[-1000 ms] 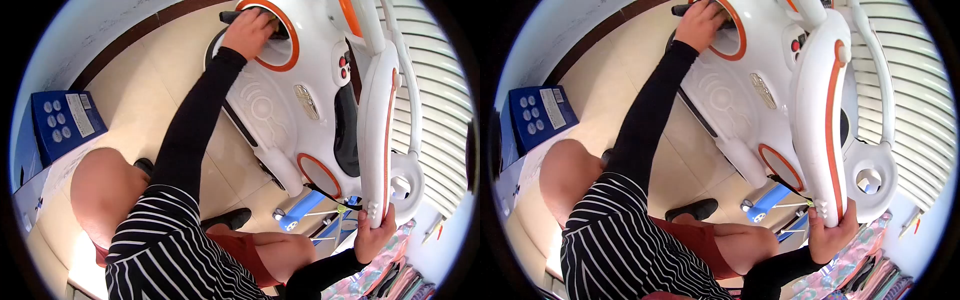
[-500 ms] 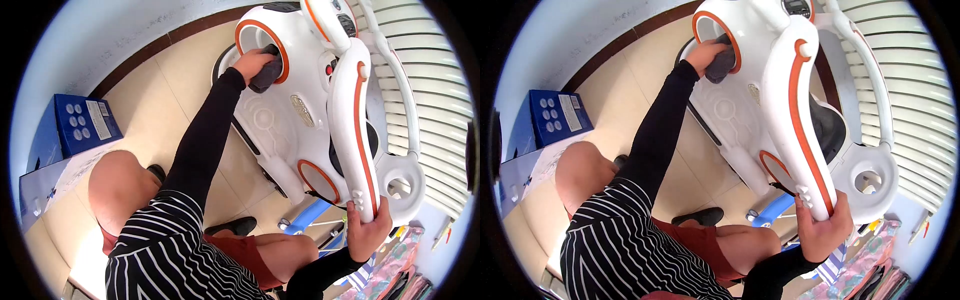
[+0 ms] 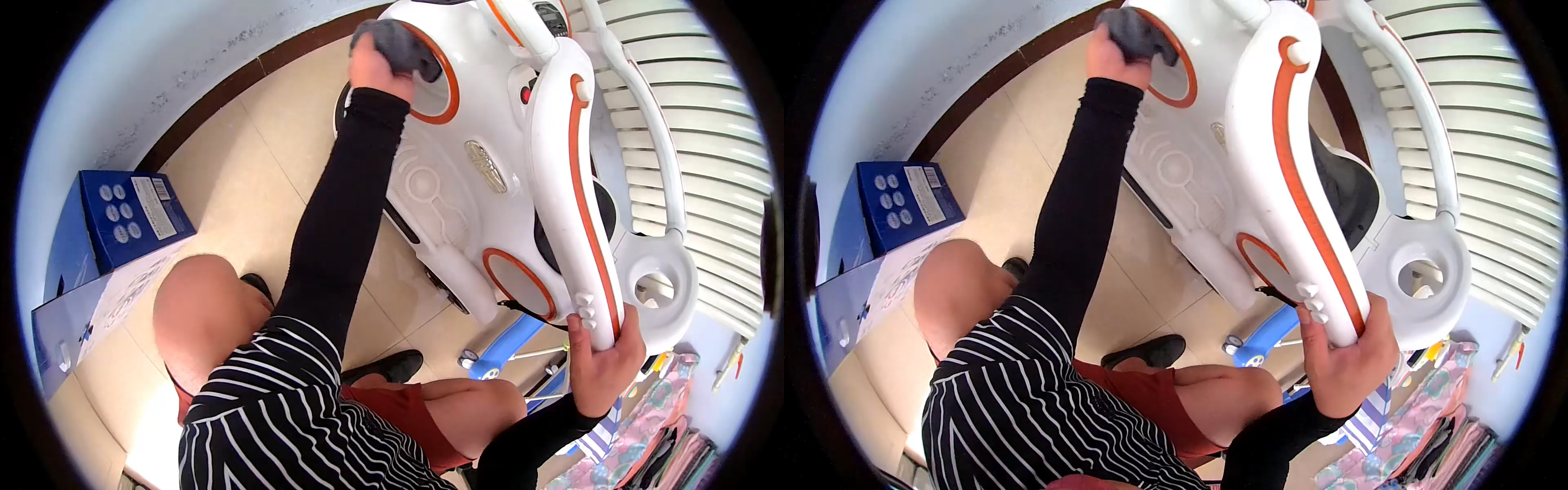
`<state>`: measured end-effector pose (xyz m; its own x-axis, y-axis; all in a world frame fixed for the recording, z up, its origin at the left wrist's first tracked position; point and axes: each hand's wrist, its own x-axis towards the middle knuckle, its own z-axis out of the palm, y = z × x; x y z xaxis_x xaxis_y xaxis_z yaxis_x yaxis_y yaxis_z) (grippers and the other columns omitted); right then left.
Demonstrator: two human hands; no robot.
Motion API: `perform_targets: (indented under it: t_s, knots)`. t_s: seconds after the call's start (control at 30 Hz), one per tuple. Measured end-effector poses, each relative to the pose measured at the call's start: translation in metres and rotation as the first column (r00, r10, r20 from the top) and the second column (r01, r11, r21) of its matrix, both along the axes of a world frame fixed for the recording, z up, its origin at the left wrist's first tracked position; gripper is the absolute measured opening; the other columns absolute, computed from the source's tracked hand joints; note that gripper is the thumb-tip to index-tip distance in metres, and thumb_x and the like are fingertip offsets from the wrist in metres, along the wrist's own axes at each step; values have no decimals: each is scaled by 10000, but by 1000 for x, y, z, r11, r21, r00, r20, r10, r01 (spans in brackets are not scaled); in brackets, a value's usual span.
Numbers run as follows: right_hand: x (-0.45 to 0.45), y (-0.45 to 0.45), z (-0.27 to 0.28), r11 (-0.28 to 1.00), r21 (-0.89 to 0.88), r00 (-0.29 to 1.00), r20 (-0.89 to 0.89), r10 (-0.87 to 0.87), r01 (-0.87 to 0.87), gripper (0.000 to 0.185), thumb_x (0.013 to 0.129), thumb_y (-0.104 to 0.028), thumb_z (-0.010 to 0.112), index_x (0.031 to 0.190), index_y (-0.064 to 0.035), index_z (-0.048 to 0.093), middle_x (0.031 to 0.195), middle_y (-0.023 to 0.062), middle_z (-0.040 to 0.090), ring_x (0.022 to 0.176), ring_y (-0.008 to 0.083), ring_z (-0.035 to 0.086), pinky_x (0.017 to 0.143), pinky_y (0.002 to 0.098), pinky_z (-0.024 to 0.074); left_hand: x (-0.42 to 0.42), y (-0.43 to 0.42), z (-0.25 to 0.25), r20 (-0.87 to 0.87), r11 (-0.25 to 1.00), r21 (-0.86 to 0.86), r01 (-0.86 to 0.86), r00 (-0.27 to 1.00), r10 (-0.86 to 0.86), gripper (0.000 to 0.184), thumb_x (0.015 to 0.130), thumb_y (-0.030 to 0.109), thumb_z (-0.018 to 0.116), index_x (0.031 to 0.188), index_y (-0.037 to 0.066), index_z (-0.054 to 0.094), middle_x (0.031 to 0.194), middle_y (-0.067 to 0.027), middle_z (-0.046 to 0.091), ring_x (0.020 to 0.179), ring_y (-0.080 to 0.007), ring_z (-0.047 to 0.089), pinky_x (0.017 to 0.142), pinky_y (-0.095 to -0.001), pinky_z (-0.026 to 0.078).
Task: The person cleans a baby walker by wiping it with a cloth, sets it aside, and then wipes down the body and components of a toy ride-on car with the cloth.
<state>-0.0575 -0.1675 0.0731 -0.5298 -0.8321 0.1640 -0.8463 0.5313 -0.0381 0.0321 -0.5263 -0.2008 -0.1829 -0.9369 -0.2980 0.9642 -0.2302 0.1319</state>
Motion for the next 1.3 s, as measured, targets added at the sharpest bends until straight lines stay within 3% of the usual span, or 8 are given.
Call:
perform_targets:
  t_s: [0.1,0.13,0.23,0.43,0.6,0.97,1.13,1.3]
  knots:
    - [2,-6,-1,1000,-11,1000,-13,2,-2,503,686,-319,908,960,-11,619,769,202,664,685,375,682,655,401,526,-18,30,13,124,981,-40,192,975,-186,266,1010,227,505,1024,23,674,1013,-103,713,947,-247,680,850,-378,555]
    - [2,-7,-1,1000,-8,1000,-3,-19,19,498,688,-312,907,960,-10,620,771,203,668,687,371,685,657,396,527,-11,38,-4,715,869,-393,301,694,83,288,973,243,552,1012,-14,676,1032,-145,708,967,-274,684,869,-385,553]
    - [2,-7,-1,999,-6,999,14,-42,42,484,695,-296,904,963,-8,621,775,205,677,686,361,690,659,385,531,-12,48,-26,963,744,-238,624,251,97,375,823,271,691,1047,-29,707,1063,-218,681,1030,-365,671,916,-423,537]
    - [1,0,1,999,1,999,33,-33,33,475,700,-278,898,970,-3,619,768,202,675,677,353,684,656,378,529,3,2,-38,279,477,-133,869,-429,859,187,839,194,649,951,105,768,1144,-88,673,1090,-293,616,889,-413,490]
    - [1,-1,1,1000,-4,1000,7,-4,4,475,699,-276,895,972,-1,620,763,201,667,671,353,673,652,382,525,6,-10,-41,-96,424,-429,798,-507,857,148,823,168,621,872,107,747,1138,-50,652,1075,-263,573,911,-397,458]
    - [4,-5,2,999,-43,1000,24,-7,8,478,676,-283,917,941,-4,634,768,195,666,669,350,690,637,394,531,1,0,-38,978,499,-106,860,-1,209,486,742,197,736,1194,20,719,1058,-213,746,981,-363,720,923,-425,566]
    - [7,-7,5,997,-73,998,65,-2,7,469,673,-301,922,912,-20,634,749,174,657,655,358,671,617,392,517,-5,-16,-34,328,370,-60,927,-332,884,299,847,185,676,1110,62,747,1113,-113,719,1039,-299,681,929,-406,550]
    - [13,-8,16,1000,-18,999,50,2,-1,409,762,-303,876,917,-13,632,751,189,667,665,352,675,617,391,506,15,-44,-28,-374,252,2,968,-233,898,279,912,208,607,1145,115,728,1225,-74,649,1241,-268,541,1012,-402,482]
